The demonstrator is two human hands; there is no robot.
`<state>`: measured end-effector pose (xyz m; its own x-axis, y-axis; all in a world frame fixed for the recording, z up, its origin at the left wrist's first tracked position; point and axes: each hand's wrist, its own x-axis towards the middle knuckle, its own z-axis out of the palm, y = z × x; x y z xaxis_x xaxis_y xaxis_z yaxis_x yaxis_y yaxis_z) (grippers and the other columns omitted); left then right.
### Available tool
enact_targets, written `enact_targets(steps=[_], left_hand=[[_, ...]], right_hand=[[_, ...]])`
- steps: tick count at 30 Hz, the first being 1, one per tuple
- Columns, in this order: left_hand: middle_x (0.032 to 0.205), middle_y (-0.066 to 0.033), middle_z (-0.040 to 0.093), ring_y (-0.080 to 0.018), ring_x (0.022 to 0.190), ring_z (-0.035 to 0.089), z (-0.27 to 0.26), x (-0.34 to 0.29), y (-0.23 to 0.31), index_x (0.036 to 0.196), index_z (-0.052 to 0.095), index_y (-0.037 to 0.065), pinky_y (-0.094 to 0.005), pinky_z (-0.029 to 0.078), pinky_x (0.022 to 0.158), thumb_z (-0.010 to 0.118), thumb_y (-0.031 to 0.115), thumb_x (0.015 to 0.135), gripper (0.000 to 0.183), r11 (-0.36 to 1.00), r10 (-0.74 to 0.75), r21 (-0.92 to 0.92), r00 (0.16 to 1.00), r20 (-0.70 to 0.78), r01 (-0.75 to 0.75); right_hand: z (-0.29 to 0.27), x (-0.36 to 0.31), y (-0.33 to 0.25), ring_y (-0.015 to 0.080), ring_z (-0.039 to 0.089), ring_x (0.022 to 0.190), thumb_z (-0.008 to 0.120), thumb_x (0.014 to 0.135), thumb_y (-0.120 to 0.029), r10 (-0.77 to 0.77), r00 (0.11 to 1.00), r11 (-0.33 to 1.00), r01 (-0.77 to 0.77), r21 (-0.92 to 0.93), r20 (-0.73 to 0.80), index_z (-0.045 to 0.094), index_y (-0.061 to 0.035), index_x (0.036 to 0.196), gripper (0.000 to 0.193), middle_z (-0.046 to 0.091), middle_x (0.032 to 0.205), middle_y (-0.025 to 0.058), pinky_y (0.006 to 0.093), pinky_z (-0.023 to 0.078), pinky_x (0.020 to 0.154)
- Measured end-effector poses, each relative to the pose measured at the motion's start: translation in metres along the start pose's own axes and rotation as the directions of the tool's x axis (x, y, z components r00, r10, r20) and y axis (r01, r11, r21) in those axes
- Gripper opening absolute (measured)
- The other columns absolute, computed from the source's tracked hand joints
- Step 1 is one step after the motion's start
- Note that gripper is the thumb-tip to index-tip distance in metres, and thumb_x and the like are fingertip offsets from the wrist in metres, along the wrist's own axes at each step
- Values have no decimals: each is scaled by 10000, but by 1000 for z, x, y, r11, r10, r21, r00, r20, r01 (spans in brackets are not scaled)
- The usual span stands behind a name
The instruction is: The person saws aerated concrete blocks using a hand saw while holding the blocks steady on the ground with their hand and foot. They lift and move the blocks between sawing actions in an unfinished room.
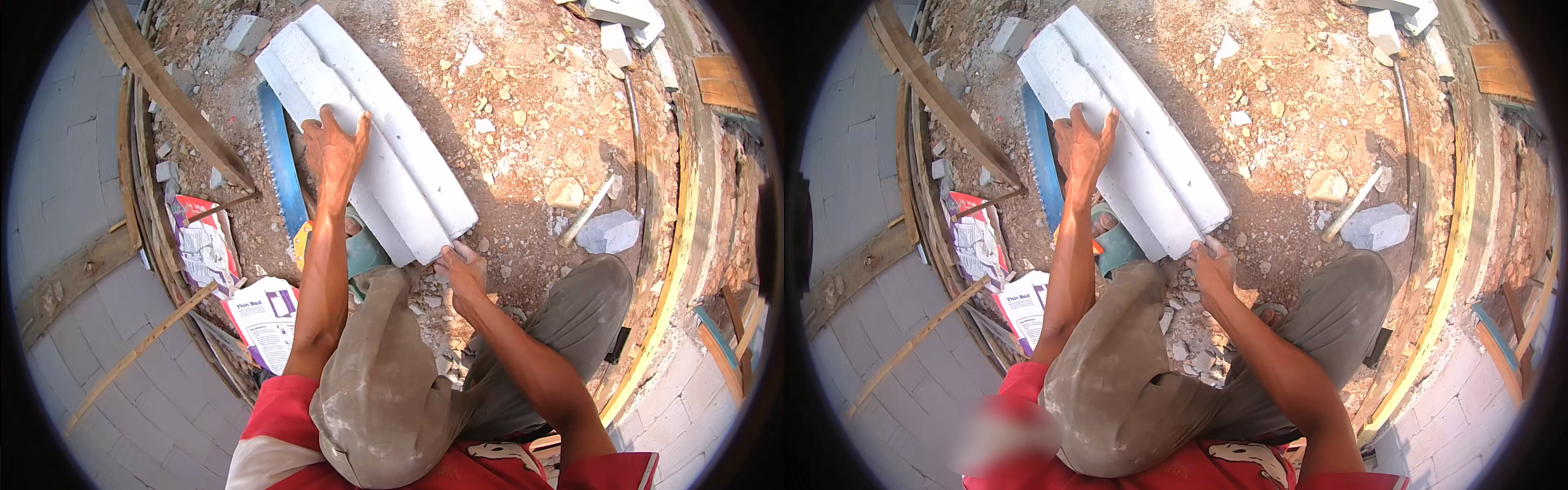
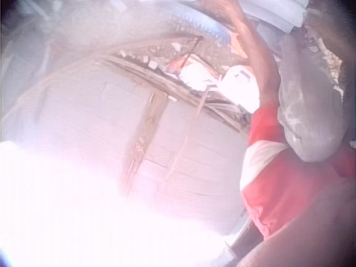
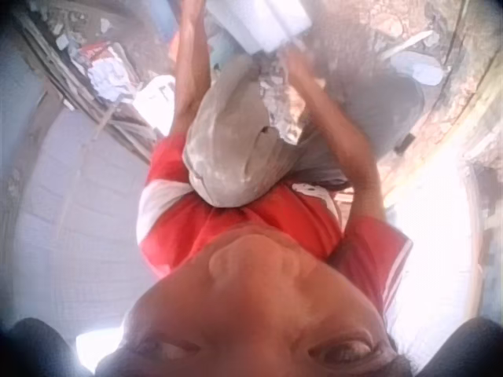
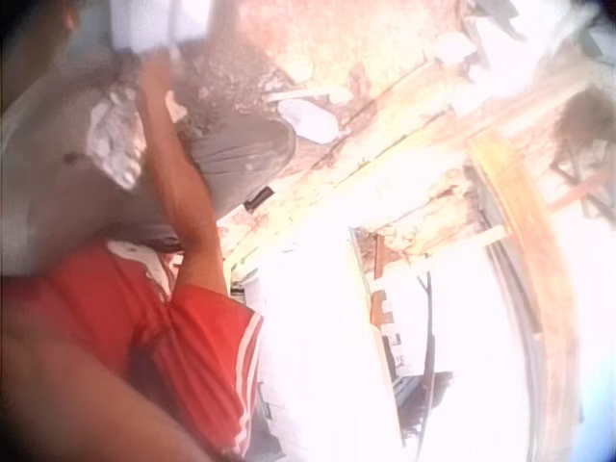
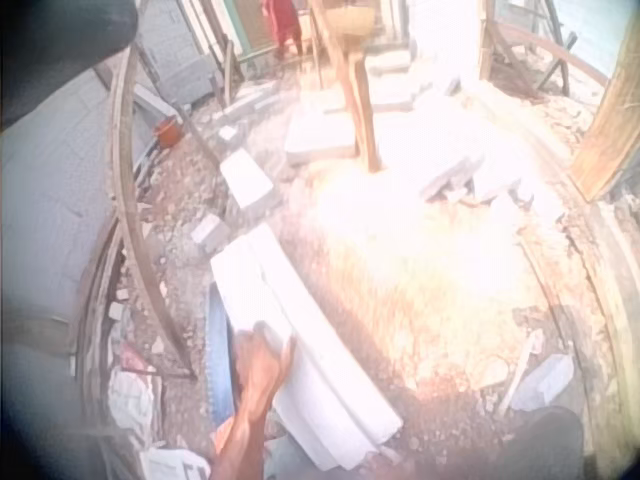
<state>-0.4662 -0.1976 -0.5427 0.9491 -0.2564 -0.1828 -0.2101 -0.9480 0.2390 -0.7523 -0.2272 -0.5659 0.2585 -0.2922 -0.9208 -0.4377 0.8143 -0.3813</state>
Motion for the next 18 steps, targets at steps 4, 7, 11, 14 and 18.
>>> enact_targets(steps=[4,7,11,14,18], left_hand=[[1337,-354,438,-511,1195,490,6,95,-38,1365,469,-43,-548,443,986,614,473,908,704,974,210,-18,935,-287,-224],[1379,-345,446,-498,1223,482,14,191,-88,1334,480,-54,-536,428,1015,595,361,905,608,914,395,98,807,-440,-394],[1267,-334,559,-452,1212,535,0,275,-112,1265,551,-69,-477,439,1026,538,314,902,528,856,505,56,811,-294,-513],[1200,-294,627,-415,1177,582,-14,299,-88,1231,608,-37,-438,445,1021,515,306,906,482,865,494,-49,864,-102,-500],[1173,-230,667,-359,1133,619,-25,303,-92,1221,650,24,-399,454,988,523,320,917,443,886,417,-195,907,-63,-421]], right_hand=[[-6,3,6,206,668,942,643,969,-198,-32,999,997,34,-64,29,550,58,1310,437,689,1089,124,343,556,818],[-3,0,6,206,668,948,632,978,-213,-9,996,997,15,-75,86,569,50,1278,403,688,1090,118,343,552,828],[0,-2,5,216,660,979,609,992,-208,3,995,999,1,-37,104,567,40,1279,381,678,1106,118,347,550,842],[-1,1,3,235,648,1031,588,1002,-197,-9,998,1000,10,-13,66,536,49,1325,409,660,1150,125,356,554,851],[7,-5,3,205,658,987,572,1005,-184,-11,1000,1000,11,-7,16,548,47,1321,392,666,1122,109,337,559,827]])
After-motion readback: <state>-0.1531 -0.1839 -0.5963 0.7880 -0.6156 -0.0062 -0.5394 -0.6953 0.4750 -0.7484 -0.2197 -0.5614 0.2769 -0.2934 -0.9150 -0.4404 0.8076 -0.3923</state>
